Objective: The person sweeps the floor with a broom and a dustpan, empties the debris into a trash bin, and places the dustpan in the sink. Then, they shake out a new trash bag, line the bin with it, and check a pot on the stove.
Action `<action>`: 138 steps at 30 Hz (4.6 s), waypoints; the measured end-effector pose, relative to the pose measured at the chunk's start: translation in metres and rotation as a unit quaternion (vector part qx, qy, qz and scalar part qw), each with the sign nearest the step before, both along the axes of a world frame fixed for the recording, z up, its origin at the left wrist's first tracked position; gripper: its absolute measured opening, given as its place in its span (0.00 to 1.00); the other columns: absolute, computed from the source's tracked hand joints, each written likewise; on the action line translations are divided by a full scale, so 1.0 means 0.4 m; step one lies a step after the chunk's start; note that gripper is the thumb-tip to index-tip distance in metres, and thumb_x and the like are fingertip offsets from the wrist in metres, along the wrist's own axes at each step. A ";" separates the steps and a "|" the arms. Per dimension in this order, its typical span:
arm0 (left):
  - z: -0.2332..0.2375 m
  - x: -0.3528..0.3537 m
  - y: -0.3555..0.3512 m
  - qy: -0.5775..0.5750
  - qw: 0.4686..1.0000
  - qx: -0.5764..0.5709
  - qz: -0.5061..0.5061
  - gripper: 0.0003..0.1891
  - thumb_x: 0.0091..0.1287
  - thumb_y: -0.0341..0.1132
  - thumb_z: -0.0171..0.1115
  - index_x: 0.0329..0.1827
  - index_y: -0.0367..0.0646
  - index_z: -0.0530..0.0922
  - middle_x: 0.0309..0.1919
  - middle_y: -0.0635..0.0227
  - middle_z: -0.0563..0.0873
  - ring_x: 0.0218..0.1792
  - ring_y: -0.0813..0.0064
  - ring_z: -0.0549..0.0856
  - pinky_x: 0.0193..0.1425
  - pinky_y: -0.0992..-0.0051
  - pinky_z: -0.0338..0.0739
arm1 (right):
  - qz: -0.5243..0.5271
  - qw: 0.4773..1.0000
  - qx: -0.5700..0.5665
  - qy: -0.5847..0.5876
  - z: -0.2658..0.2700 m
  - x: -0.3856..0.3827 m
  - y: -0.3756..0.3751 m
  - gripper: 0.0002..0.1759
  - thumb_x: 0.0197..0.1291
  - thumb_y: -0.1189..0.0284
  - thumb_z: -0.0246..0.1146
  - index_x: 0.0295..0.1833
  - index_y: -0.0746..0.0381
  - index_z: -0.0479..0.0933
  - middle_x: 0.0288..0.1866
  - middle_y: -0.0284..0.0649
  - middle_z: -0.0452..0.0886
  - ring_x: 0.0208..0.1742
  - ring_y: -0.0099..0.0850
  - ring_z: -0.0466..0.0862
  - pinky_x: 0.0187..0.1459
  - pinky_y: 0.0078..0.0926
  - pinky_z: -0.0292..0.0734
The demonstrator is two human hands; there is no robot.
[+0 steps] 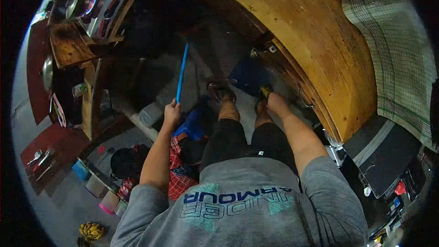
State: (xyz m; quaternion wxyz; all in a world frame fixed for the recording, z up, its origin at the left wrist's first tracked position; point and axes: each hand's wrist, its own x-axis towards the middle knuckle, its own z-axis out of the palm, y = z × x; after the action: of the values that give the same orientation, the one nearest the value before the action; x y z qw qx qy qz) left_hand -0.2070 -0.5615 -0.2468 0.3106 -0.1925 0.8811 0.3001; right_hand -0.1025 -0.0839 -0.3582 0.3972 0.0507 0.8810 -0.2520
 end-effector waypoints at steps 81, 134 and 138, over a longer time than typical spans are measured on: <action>0.218 0.285 -0.498 -0.043 0.982 -0.137 0.121 0.12 0.60 0.30 0.59 0.46 0.35 0.79 0.37 0.40 0.84 0.42 0.42 0.85 0.48 0.50 0.79 | 0.190 0.955 0.156 -0.167 0.071 -0.440 -0.420 0.27 0.66 0.55 0.58 0.45 0.74 0.78 0.46 0.57 0.82 0.50 0.50 0.83 0.51 0.43 0.79; 0.393 0.744 0.215 -0.228 0.967 0.032 -0.106 0.14 0.58 0.29 0.62 0.46 0.37 0.83 0.31 0.50 0.86 0.36 0.58 0.88 0.42 0.60 0.81 | -0.108 0.974 0.064 -0.188 0.146 0.431 -0.171 0.17 0.59 0.70 0.64 0.46 0.75 0.78 0.41 0.55 0.85 0.37 0.47 0.87 0.34 0.42 0.82; 0.542 0.617 0.086 -0.232 0.963 0.136 -0.030 0.21 0.58 0.25 0.66 0.57 0.44 0.83 0.20 0.71 0.80 0.17 0.81 0.76 0.21 0.74 0.73 | -0.116 0.988 0.053 -0.087 0.123 0.473 -0.144 0.15 0.59 0.71 0.65 0.43 0.75 0.79 0.35 0.55 0.84 0.31 0.44 0.86 0.31 0.41 0.81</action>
State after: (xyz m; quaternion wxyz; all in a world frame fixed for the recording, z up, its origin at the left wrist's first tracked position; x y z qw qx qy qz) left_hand 0.0396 -0.5269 -0.0302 0.5388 -0.1866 0.7411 0.3544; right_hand 0.0867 -0.1416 -0.3090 0.4368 0.1952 0.8436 -0.2436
